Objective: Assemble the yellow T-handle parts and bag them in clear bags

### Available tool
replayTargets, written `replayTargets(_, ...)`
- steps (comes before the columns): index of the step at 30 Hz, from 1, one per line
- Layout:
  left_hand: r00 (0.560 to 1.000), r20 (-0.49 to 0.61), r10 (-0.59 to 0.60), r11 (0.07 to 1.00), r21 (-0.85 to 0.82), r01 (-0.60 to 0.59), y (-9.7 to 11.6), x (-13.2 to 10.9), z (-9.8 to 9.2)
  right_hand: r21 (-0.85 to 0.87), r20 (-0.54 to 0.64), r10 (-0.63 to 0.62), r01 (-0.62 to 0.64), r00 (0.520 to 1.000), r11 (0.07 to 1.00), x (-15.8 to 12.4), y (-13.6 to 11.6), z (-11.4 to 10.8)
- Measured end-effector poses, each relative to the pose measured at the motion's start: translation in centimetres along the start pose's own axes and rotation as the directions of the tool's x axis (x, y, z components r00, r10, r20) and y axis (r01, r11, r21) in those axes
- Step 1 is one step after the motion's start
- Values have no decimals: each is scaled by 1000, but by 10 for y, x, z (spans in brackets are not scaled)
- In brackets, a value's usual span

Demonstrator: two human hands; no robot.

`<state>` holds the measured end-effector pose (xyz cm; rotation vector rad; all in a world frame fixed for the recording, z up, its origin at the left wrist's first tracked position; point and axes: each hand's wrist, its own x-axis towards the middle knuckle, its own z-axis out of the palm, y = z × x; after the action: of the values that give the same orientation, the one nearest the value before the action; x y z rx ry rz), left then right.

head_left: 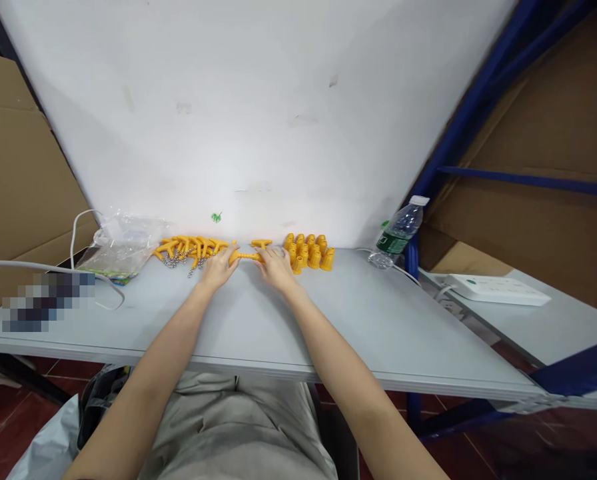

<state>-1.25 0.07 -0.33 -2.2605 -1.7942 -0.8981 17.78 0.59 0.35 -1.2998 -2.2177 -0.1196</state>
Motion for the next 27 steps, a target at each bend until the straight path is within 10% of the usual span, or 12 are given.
replayTargets(27,993,40,-113,989,100,109,5,1,-2,-49,99,37,-32,994,998,1,-13,2)
